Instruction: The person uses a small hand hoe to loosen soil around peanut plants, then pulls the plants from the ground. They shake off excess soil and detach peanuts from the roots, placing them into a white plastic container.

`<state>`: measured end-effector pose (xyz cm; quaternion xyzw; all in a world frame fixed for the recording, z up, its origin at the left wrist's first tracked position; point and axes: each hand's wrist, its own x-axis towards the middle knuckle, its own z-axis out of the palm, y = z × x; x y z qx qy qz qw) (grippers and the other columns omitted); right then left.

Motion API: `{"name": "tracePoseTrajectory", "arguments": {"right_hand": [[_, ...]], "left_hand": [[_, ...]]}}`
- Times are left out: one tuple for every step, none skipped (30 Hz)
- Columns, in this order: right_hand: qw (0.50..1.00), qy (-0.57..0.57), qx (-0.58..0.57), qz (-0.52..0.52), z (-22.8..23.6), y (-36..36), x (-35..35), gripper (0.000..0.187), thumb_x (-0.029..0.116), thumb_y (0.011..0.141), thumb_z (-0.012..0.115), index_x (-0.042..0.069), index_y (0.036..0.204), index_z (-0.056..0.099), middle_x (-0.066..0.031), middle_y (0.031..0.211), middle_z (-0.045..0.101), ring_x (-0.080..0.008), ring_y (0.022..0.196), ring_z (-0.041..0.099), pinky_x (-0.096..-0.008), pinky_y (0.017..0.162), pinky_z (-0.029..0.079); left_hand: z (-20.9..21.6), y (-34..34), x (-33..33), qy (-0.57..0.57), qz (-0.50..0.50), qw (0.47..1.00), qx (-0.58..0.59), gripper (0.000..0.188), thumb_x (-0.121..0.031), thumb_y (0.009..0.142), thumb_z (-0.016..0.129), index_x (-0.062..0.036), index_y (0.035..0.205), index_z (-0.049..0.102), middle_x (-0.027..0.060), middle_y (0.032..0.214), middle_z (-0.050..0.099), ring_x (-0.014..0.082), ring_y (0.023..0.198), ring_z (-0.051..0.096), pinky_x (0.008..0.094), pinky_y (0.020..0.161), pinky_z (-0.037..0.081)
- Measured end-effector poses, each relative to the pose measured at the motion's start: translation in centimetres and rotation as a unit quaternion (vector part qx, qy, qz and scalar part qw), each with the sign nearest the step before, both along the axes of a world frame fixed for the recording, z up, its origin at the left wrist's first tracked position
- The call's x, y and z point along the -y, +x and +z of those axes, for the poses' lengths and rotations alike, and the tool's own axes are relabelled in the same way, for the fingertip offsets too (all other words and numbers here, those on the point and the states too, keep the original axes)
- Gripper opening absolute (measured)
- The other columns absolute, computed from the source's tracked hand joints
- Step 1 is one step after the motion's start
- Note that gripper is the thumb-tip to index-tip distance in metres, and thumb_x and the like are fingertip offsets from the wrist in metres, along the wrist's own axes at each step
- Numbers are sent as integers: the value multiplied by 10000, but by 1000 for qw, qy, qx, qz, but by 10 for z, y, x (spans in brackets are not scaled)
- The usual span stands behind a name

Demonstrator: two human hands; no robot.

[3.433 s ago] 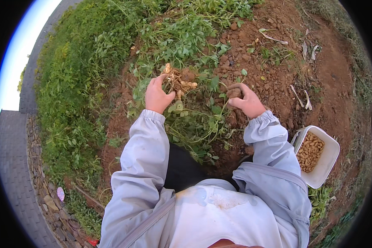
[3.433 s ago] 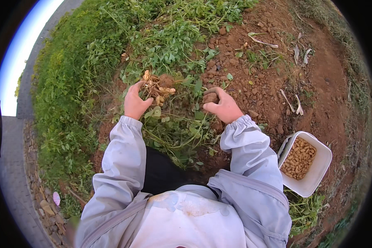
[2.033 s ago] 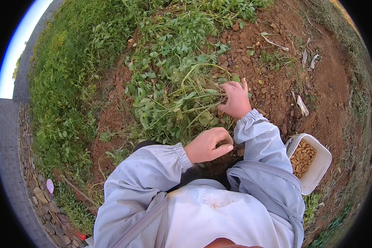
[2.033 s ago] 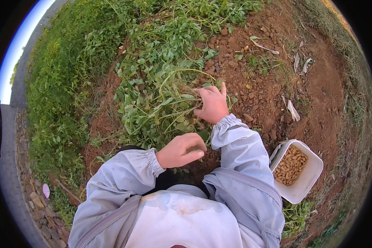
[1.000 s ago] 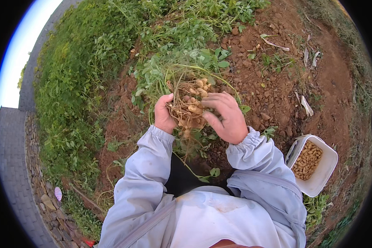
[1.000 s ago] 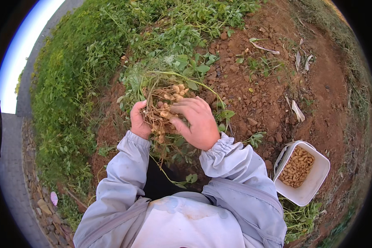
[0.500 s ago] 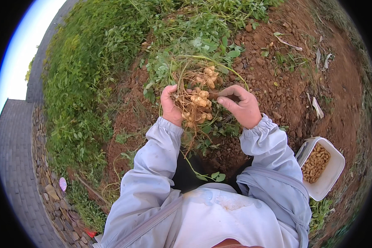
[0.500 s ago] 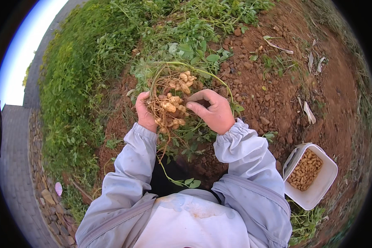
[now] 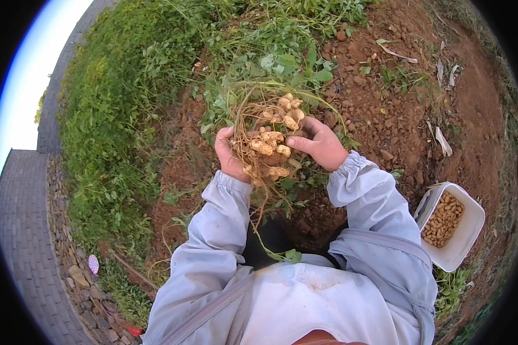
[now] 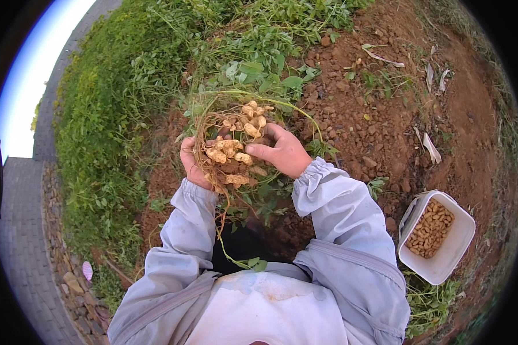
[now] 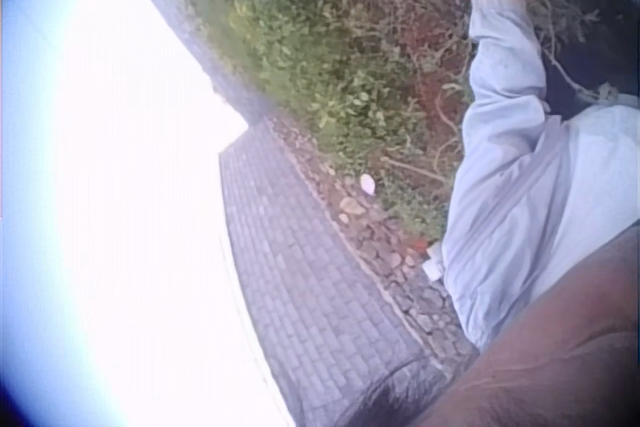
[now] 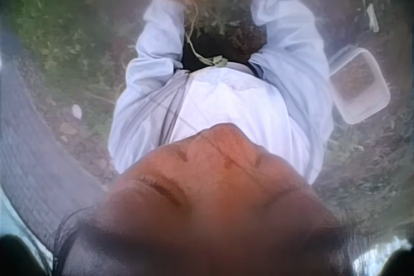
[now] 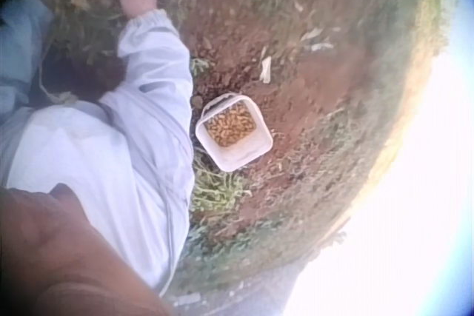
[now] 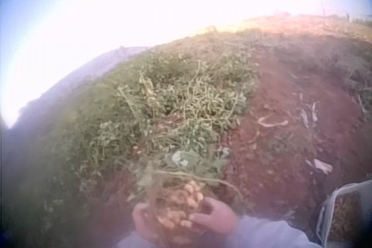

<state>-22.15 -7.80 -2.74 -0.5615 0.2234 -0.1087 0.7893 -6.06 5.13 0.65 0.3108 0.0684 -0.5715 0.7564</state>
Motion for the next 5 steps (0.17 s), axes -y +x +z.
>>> {"name": "tracePoseTrajectory", "arguments": {"right_hand": [[989,-111,77,-54,-3,2,1,436,244,776,726,-14,1080,551,-71,974,601,-119,848,574,-289,757,485],[988,-148,17,-31,-4,-4,6,438,251,764,734,-15,1065,559,-66,955,608,-112,829,578,-280,740,487],[982,-184,-43,-9,-3,-12,14,441,258,753,743,-16,1050,566,-61,936,615,-105,810,582,-270,723,490],[970,-218,-102,15,1,-18,20,443,265,742,752,-16,1035,574,-57,917,621,-97,791,586,-261,706,492],[970,-178,-156,50,-4,-23,30,568,305,739,748,-8,1166,541,-116,1075,593,-139,931,570,-274,864,437]], "left_hand": [[-1,4,-2,-3,0,1000,-3,584,-380,752,492,16,1181,529,221,1112,587,368,976,588,503,874,480],[-1,7,-2,-6,-1,1000,-6,577,-371,751,497,27,1167,533,233,1107,588,382,982,584,501,885,472],[-2,9,1,9,25,999,23,567,-376,755,494,13,1164,544,215,1125,588,374,990,584,493,900,467],[1,11,-1,-24,35,996,82,560,-373,763,488,-2,1179,542,186,1150,587,361,1006,583,479,912,463],[-3,21,-3,-47,65,994,79,542,-357,778,477,-11,1190,537,172,1156,589,355,1029,578,488,925,453]]}}
